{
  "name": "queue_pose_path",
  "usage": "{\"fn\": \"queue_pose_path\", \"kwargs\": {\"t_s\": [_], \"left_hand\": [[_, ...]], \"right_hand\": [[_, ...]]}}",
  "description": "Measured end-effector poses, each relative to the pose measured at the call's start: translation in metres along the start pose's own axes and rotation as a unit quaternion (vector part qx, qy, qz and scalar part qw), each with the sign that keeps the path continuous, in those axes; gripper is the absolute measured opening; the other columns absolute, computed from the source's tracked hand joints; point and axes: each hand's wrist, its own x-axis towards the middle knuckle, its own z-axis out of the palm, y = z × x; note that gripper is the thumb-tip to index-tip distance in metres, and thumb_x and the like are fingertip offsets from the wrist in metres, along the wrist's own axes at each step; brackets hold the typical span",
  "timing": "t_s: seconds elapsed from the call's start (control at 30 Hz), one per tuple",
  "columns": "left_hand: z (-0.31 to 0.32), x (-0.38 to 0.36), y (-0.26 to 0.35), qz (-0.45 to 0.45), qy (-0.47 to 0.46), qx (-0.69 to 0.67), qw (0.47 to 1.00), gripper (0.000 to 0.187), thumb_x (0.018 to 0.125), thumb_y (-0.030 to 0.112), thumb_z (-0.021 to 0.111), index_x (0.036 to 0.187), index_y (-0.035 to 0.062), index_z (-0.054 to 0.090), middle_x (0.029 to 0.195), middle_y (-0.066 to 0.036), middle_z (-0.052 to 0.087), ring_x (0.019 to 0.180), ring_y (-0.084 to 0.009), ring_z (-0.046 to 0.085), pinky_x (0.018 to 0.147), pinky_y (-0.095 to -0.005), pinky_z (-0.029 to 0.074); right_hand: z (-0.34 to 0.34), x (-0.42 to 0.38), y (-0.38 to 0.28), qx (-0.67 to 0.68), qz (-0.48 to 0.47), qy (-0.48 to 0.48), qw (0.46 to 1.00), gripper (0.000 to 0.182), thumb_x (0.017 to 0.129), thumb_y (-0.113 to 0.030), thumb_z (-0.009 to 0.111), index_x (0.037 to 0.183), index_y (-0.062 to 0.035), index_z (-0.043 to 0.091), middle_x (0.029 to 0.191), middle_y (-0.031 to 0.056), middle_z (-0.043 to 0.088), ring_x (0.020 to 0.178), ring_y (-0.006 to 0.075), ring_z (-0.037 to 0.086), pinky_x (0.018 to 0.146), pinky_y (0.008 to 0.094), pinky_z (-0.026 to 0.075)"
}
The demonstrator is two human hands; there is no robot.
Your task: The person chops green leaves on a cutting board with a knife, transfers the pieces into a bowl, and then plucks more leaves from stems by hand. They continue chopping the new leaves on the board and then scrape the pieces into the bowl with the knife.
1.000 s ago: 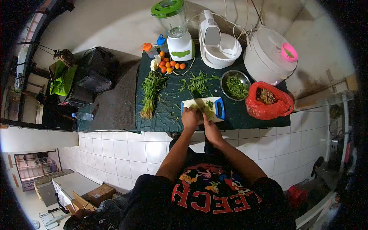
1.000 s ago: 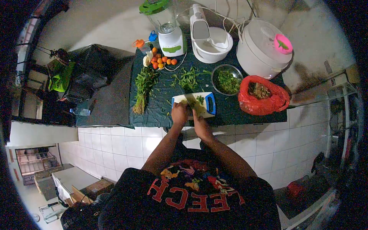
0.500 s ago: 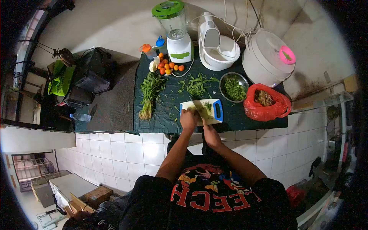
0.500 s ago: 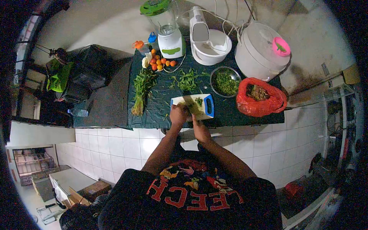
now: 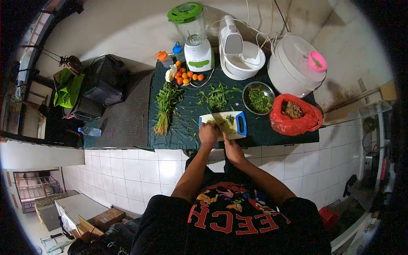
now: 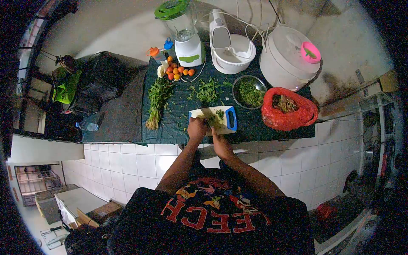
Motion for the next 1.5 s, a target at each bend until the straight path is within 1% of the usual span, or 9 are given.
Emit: {"fn": "queue_pose_path", "kwargs": {"t_s": [0.17,0.23,0.33,0.4,0.87,1.03,1.2,1.27,1.5], "left_hand": [[0.010,0.002,-0.008,-0.008,-0.005,0.016,1.000,0.020,0.085,0.025,0.067,0.085,0.0061,0.075,0.094,-0.012,0.073,0.094,-0.0342,0.065,0.079,-0.0456,0.058],[0.012,0.001,-0.013,-0.003,-0.027,-0.006,1.000,0.025,0.085,0.027,0.071,0.105,0.0122,0.076,0.100,-0.020,0.069,0.087,-0.0396,0.070,0.075,-0.0496,0.060],[0.013,-0.006,-0.013,0.058,0.026,-0.012,0.998,0.020,0.087,0.022,0.066,0.085,0.0036,0.073,0.093,-0.013,0.073,0.091,-0.0347,0.066,0.078,-0.0460,0.057],[0.016,-0.005,-0.015,0.067,0.031,-0.006,0.997,0.018,0.087,0.022,0.066,0.085,0.0048,0.073,0.093,-0.013,0.072,0.091,-0.0345,0.065,0.078,-0.0460,0.057],[0.018,-0.003,-0.005,0.025,-0.010,-0.007,1.000,0.021,0.089,0.023,0.065,0.093,0.0060,0.076,0.100,-0.014,0.074,0.096,-0.0368,0.065,0.083,-0.0464,0.057],[0.025,0.005,-0.006,0.093,-0.038,-0.091,0.991,0.027,0.086,0.011,0.060,0.108,0.0042,0.075,0.105,-0.019,0.074,0.099,-0.0424,0.066,0.089,-0.0495,0.055],[0.017,0.007,-0.018,0.030,-0.045,-0.289,0.956,0.024,0.087,0.010,0.060,0.105,0.0004,0.074,0.101,-0.024,0.073,0.089,-0.0378,0.072,0.081,-0.0459,0.057],[-0.001,0.012,-0.018,-0.070,-0.104,-0.267,0.955,0.021,0.090,0.011,0.059,0.101,0.0002,0.073,0.096,-0.024,0.073,0.089,-0.0374,0.073,0.079,-0.0447,0.057],[0.022,0.051,-0.044,0.119,-0.019,-0.172,0.978,0.025,0.085,0.000,0.054,0.097,0.0054,0.075,0.092,-0.024,0.072,0.087,-0.0436,0.070,0.079,-0.0491,0.057]], "right_hand": [[0.014,0.029,0.010,0.059,-0.033,0.053,0.996,0.061,0.102,-0.006,0.040,0.160,-0.0028,0.022,0.117,0.0397,0.060,0.106,0.0520,0.062,0.090,0.0551,0.051],[0.014,0.030,0.010,0.081,-0.094,0.106,0.987,0.063,0.101,-0.006,0.040,0.160,-0.0034,0.020,0.113,0.0412,0.061,0.102,0.0516,0.065,0.089,0.0568,0.051],[0.004,0.021,0.003,0.082,-0.064,0.088,0.991,0.060,0.103,-0.008,0.046,0.159,-0.0006,0.026,0.105,0.0345,0.065,0.098,0.0509,0.063,0.084,0.0549,0.050],[-0.003,0.011,0.000,0.039,0.014,-0.012,0.999,0.058,0.104,-0.011,0.045,0.158,-0.0015,0.027,0.107,0.0339,0.064,0.097,0.0503,0.063,0.084,0.0535,0.051],[0.008,0.010,0.018,0.013,-0.023,0.057,0.998,0.057,0.105,-0.010,0.044,0.159,-0.0030,0.028,0.102,0.0331,0.064,0.091,0.0489,0.064,0.083,0.0508,0.052],[-0.023,-0.010,0.014,0.102,-0.090,0.168,0.976,0.053,0.106,-0.013,0.048,0.157,-0.0052,0.034,0.112,0.0328,0.065,0.101,0.0497,0.064,0.084,0.0491,0.052],[-0.033,-0.034,0.037,0.116,-0.022,0.081,0.990,0.050,0.105,-0.014,0.050,0.154,-0.0091,0.042,0.117,0.0323,0.065,0.107,0.0485,0.064,0.086,0.0481,0.052],[-0.023,-0.034,0.052,0.089,-0.163,0.151,0.971,0.052,0.106,-0.018,0.049,0.157,-0.0079,0.039,0.083,0.0291,0.064,0.076,0.0448,0.063,0.068,0.0526,0.047],[-0.053,-0.060,0.056,0.028,-0.087,0.092,0.992,0.051,0.103,-0.026,0.053,0.153,-0.0202,0.046,0.096,0.0253,0.066,0.084,0.0455,0.065,0.073,0.0555,0.051]]}}
